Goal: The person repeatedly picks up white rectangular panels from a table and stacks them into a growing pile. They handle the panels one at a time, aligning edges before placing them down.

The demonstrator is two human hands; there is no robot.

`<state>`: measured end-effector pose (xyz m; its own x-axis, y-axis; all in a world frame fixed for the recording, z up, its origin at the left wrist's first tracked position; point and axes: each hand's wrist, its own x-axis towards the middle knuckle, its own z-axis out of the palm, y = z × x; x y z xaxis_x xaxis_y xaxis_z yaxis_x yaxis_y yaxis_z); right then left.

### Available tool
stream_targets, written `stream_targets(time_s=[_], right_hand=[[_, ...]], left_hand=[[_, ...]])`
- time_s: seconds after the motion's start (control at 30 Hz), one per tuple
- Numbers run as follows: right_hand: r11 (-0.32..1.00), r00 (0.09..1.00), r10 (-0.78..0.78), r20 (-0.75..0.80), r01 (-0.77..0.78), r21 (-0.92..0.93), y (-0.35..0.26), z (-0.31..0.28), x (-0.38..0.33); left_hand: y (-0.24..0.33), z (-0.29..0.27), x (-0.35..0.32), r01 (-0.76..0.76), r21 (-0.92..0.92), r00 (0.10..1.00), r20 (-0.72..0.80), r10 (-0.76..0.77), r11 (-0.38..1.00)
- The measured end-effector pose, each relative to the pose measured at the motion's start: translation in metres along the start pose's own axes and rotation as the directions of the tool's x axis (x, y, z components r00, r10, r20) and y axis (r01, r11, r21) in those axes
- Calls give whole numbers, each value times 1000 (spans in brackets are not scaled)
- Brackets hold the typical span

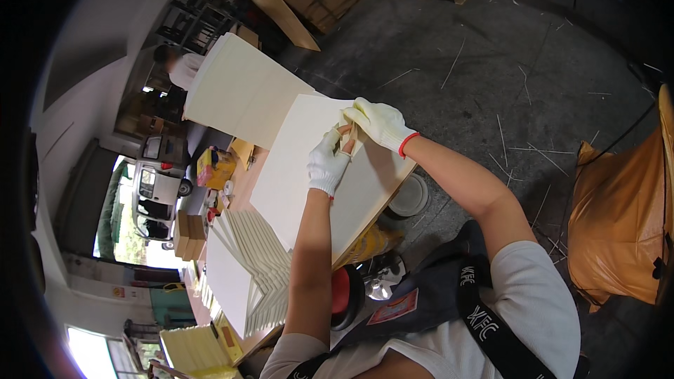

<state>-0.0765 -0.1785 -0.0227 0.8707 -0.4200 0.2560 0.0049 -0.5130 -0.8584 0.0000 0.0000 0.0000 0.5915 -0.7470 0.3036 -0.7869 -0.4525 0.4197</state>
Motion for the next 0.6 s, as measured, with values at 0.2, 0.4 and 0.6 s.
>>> stream_targets(time_s=[0.2,0.4,0.6], right_hand=[[906,982,-190,6,178,-384,6,-18,7],[676,820,-567,81,519,-522,27,-27,2],[994,994,-93,50,95,-51,-4,-8,3]], left_hand=[[17,-13,3,110,-3,992,-56,-110,994],[9,-9,1,78,-4,996,45,-78,997],[10,-8,-3,13,-48,999,-37,-15,999]])
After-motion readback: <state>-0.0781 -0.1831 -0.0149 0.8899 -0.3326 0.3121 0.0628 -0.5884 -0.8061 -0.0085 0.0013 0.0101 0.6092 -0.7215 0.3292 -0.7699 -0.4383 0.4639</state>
